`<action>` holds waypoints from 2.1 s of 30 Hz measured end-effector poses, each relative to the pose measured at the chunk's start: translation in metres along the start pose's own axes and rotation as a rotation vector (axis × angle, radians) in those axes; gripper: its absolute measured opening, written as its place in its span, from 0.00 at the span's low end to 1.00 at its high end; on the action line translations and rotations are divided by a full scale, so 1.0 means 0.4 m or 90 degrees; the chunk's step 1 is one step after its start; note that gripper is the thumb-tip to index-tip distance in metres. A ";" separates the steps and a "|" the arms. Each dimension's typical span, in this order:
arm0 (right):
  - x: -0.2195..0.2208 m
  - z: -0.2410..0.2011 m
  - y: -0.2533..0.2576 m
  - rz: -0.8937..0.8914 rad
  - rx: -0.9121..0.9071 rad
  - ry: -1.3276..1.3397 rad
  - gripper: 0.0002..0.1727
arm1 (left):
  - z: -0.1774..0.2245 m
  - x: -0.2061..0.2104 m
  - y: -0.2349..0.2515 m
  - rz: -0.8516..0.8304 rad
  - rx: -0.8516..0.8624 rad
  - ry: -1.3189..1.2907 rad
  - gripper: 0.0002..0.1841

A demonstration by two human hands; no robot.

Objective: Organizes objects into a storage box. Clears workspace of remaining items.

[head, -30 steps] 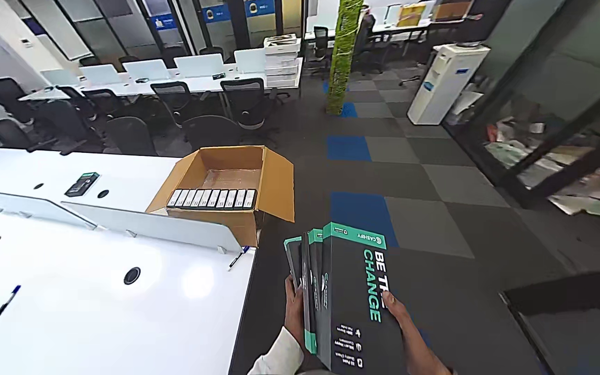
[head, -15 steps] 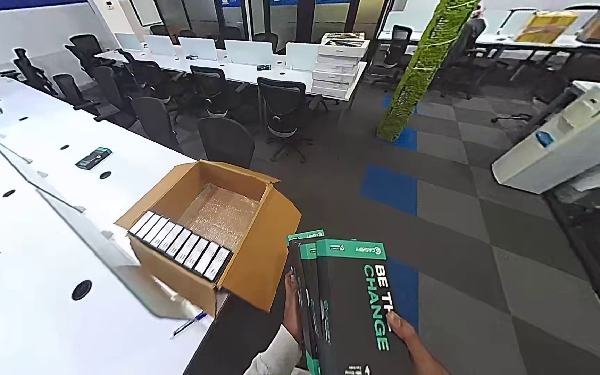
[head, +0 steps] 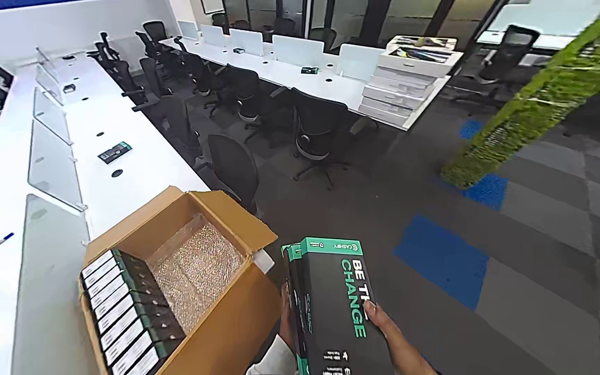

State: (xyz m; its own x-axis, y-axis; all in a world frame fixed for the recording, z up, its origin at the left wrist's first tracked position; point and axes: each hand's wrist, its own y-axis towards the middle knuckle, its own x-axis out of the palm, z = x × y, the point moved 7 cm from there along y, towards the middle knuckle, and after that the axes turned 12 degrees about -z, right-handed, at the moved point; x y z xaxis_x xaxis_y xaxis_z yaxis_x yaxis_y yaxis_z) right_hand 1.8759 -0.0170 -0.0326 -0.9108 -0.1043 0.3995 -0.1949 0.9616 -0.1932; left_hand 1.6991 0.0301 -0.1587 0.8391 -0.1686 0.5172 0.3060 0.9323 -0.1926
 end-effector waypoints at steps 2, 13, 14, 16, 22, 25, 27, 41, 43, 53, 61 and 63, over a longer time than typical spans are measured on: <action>-0.096 -0.041 0.103 -0.045 0.008 -0.009 0.47 | -0.011 0.033 0.117 0.039 0.029 0.011 0.30; -0.323 -0.315 0.733 -0.286 0.154 -0.029 0.52 | 0.118 0.181 0.598 0.304 0.214 -0.117 0.26; -0.313 -0.326 0.786 -0.313 0.161 -0.038 0.53 | 0.123 0.159 0.627 0.333 0.229 -0.112 0.27; -0.281 -0.343 0.894 -0.372 0.176 -0.050 0.52 | 0.178 0.133 0.674 0.391 0.239 -0.105 0.27; -0.139 -0.367 1.214 -0.524 0.212 -0.079 0.46 | 0.298 -0.041 0.869 0.460 0.353 -0.144 0.35; -0.070 -0.399 1.384 -0.542 0.208 -0.114 0.45 | 0.381 -0.141 0.994 0.486 0.354 -0.139 0.37; -0.023 -0.431 1.492 -0.544 0.205 -0.150 0.42 | 0.422 -0.205 1.075 0.501 0.361 -0.127 0.37; 0.216 -0.459 2.251 -0.806 0.284 -0.119 0.32 | 0.686 -0.505 1.547 0.760 0.488 -0.100 0.37; 0.221 -0.466 2.395 -0.828 0.293 -0.138 0.34 | 0.718 -0.546 1.666 0.791 0.509 -0.092 0.40; 0.366 -0.530 2.940 -0.878 0.462 -0.156 0.37 | 0.933 -0.712 2.075 0.926 0.466 -0.144 0.33; 0.717 -0.313 2.959 -1.092 0.574 -0.235 0.36 | 1.064 -0.922 1.898 1.035 0.539 -0.194 0.31; 0.820 -0.224 2.912 -1.140 0.615 -0.243 0.31 | 1.067 -0.992 1.816 1.060 0.588 -0.249 0.30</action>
State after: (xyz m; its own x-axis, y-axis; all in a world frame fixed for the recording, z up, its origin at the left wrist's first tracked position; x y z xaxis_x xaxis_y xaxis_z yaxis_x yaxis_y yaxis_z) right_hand 1.3830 1.0915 -0.0463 0.4743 -0.7255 0.4988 -0.7270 -0.6422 -0.2428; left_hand 1.3965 0.9106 -0.1478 -0.1768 0.8690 0.4621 -0.9666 -0.0648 -0.2480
